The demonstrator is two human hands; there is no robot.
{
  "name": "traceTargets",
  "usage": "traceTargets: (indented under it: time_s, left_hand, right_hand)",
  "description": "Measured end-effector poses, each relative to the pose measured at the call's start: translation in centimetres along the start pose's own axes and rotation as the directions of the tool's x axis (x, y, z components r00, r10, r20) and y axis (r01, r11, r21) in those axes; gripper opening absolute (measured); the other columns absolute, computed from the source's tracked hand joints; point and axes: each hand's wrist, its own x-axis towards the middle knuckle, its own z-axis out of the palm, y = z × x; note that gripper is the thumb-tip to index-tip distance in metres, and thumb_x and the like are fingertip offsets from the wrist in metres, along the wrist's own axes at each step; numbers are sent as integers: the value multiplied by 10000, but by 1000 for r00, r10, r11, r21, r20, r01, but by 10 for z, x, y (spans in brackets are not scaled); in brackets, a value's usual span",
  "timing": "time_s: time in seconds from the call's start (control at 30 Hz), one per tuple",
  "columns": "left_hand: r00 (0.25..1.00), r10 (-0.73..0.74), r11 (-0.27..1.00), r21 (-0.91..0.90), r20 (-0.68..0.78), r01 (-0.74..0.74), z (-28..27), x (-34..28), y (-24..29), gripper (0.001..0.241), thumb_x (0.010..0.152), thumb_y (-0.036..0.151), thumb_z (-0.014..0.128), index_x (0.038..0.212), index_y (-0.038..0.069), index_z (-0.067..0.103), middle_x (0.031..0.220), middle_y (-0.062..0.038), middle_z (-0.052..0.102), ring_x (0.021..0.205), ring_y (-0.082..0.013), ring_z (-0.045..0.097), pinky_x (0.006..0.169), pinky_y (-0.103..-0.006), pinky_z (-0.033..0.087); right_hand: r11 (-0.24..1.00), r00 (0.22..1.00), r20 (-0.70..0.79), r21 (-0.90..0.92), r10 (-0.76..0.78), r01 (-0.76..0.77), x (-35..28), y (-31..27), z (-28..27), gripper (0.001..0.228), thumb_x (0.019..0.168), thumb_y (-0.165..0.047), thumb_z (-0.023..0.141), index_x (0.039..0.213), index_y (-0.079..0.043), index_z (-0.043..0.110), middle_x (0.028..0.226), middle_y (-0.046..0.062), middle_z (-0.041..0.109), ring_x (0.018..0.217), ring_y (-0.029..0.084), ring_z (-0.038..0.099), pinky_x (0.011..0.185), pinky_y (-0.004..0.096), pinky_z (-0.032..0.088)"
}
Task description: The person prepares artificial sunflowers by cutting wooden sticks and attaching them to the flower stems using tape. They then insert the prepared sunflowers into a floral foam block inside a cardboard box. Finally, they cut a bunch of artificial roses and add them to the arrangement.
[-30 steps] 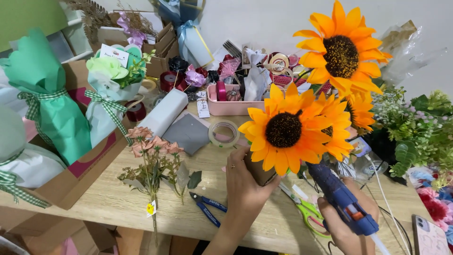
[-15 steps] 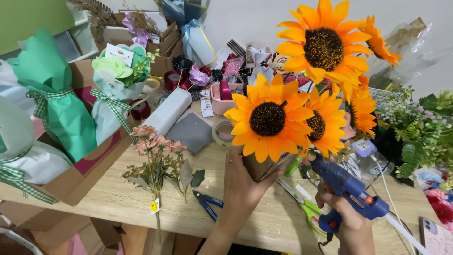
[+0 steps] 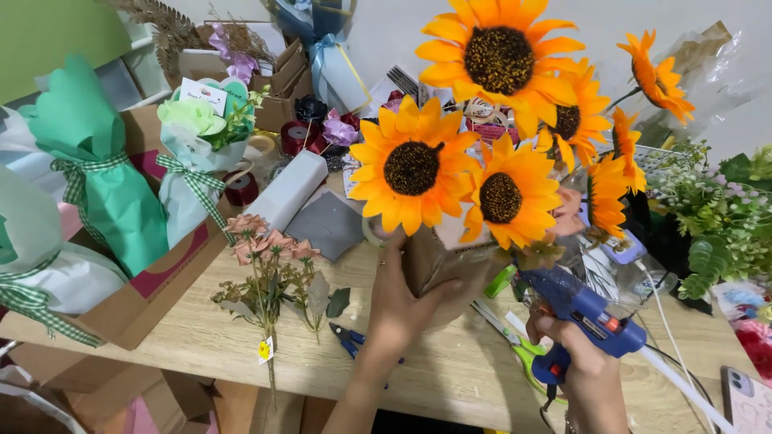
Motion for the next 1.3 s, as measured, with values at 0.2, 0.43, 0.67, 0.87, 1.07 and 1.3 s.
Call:
traceTargets:
  time_s: [0.2, 0.43, 0.67, 0.87, 1.07, 1.3]
  left_hand:
    - [995, -23, 999, -32, 100, 26, -11, 7, 4, 979, 675, 481, 754, 1513, 153, 370, 1463, -97, 533, 1351, -269, 533, 1030, -423, 495]
    - [988, 6, 989, -144, 153, 17, -18, 14, -6, 940, 738, 362, 788, 1527, 102, 348, 1486, -116, 519, 1393, -286, 493, 1116, -404, 446]
    - [987, 7, 984, -176, 160, 22, -21, 15, -10, 804, 769, 345, 762, 1460, 116, 420, 1421, -95, 558, 1333, -257, 542, 1024, -355, 500]
    - [986, -11, 986, -162, 164, 38, -21, 15, -9, 847, 767, 365, 755, 1493, 130, 386, 1457, -100, 537, 1352, -263, 527, 1041, -376, 500]
    - [986, 40, 988, -153, 160, -15, -22, 20, -20, 881, 775, 360, 760, 1518, 117, 353, 1527, -106, 484, 1413, -272, 469, 1112, -407, 434]
    - [986, 46, 988, -156, 158, -21, -22, 21, -23, 914, 773, 336, 770, 1540, 120, 323, 1572, -105, 435, 1453, -288, 418, 1141, -432, 402]
  right_hand:
    - [1000, 1000, 17, -11, 21, -20, 3, 1, 1, 214, 743, -115, 629, 876, 52, 622, 695, 121, 530, 542, 220, 476, 477, 345, 435]
    - [997, 998, 44, -67, 48, -45, 1, -8, 15, 166, 767, -80, 619, 871, 48, 639, 683, 128, 567, 521, 222, 516, 526, 360, 466]
    - [985, 990, 28, -115, 135, -131, 5, -20, 27, 115, 754, -77, 622, 804, 26, 615, 704, 120, 558, 538, 228, 511, 533, 353, 445]
    - [996, 987, 139, -21, 85, -83, 11, -6, 17, 145, 762, -111, 627, 803, 25, 598, 704, 125, 539, 512, 232, 508, 478, 341, 439]
    - [996, 990, 126, -65, 70, -63, 10, -17, 25, 107, 765, -77, 651, 777, 24, 616, 752, 131, 587, 564, 227, 534, 522, 348, 474]
    - [995, 991, 121, -90, 53, -42, 11, -17, 27, 86, 733, -66, 612, 735, 17, 589, 714, 115, 559, 548, 212, 511, 504, 331, 452]
